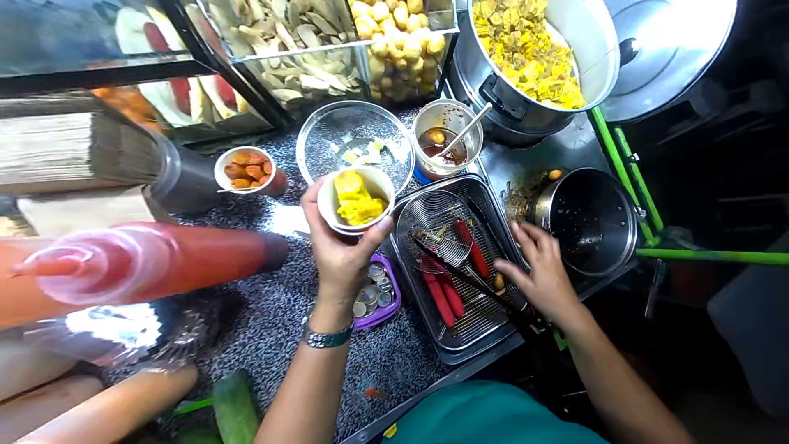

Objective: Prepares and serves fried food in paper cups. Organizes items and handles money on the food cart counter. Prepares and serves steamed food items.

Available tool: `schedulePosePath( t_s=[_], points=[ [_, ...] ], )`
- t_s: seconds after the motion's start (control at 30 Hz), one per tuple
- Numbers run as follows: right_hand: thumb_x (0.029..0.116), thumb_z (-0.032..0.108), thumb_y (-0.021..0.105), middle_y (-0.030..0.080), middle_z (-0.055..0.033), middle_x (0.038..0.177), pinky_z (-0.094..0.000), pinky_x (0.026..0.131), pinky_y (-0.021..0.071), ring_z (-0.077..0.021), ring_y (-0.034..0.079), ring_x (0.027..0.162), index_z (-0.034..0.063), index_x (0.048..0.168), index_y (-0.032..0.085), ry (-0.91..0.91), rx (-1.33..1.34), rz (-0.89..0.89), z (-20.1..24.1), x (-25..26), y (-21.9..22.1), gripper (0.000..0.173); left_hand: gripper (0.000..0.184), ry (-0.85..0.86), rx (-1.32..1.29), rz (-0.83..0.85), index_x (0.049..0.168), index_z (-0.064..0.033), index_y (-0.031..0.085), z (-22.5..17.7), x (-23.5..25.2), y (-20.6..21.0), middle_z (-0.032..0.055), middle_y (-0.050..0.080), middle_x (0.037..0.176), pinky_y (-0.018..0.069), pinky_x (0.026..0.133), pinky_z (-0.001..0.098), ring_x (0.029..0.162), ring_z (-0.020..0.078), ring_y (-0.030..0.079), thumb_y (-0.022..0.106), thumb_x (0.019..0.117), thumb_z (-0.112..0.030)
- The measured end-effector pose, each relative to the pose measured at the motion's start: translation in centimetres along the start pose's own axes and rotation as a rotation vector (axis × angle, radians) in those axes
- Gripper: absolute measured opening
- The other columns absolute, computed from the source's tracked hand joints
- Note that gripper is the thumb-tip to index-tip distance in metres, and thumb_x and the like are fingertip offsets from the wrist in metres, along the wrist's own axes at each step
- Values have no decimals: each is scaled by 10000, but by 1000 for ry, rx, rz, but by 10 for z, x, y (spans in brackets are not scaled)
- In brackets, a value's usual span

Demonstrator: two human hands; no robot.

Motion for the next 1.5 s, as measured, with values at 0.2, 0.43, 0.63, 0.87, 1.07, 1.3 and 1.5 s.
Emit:
schedulePosePath(
  t_s=[0.2,0.43,0.63,0.87,1.07,1.3,1.5],
  points=[
    [1049,279,563,556,-303,1387,-621,933,472,-518,549,1200,172,1332,703,-428,-350,-135,58,178,-19,334,894,-30,36,12,1495,-138,284,10,5,14,-5,544,1366,560,1009,305,1219,111,609,847,805,-217],
    [941,-119,522,594,-299,1316,-559,1001,418,-457,533,1276,-72,1080,692,-701,-821,292,98,216,5,224,900,-43,54,-6,1497,-141,289,17,20,16,1,552,1370,573,986,299,1210,111,617,851,801,-236],
    [956,-128,502,641,-268,1016,-534,861,503,-456,634,1034,-102,1057,643,-794,-647,307,106,211,-3,176,873,-20,34,-20,1494,-143,288,24,25,18,-2,550,1352,577,964,275,1190,99,622,832,814,-201],
    [949,-125,516,654,-270,1013,-521,896,509,-444,644,1024,-115,1029,661,-766,-519,414,92,198,1,165,861,-49,60,-9,1490,-143,298,28,27,25,7,551,1353,585,938,265,1175,93,630,829,814,-193],
    [1033,20,511,708,-238,1049,-555,949,517,-397,683,1052,-60,1080,710,-571,-255,436,65,209,-43,220,870,-46,87,10,1506,-133,289,29,27,29,7,540,1366,569,961,254,1197,77,612,822,822,-201],
    [1078,133,508,591,21,816,-245,662,421,-45,503,699,80,1032,699,97,168,609,-3,224,-52,203,884,-78,103,21,1505,-149,308,36,29,37,15,552,1365,568,968,269,1190,78,621,834,795,-179],
    [1069,113,517,575,52,766,-181,616,402,-14,485,646,86,1028,685,129,357,513,-3,220,-68,175,855,-66,107,38,1483,-156,343,42,34,45,15,561,1349,566,965,270,1185,77,619,837,786,-175]
  ],
)
Point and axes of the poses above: each hand's wrist, its own x-axis towards the middle knuckle, its own y-axis out of the palm, z = x × y, the point moved 7 cm from there along x, towards the middle knuckle
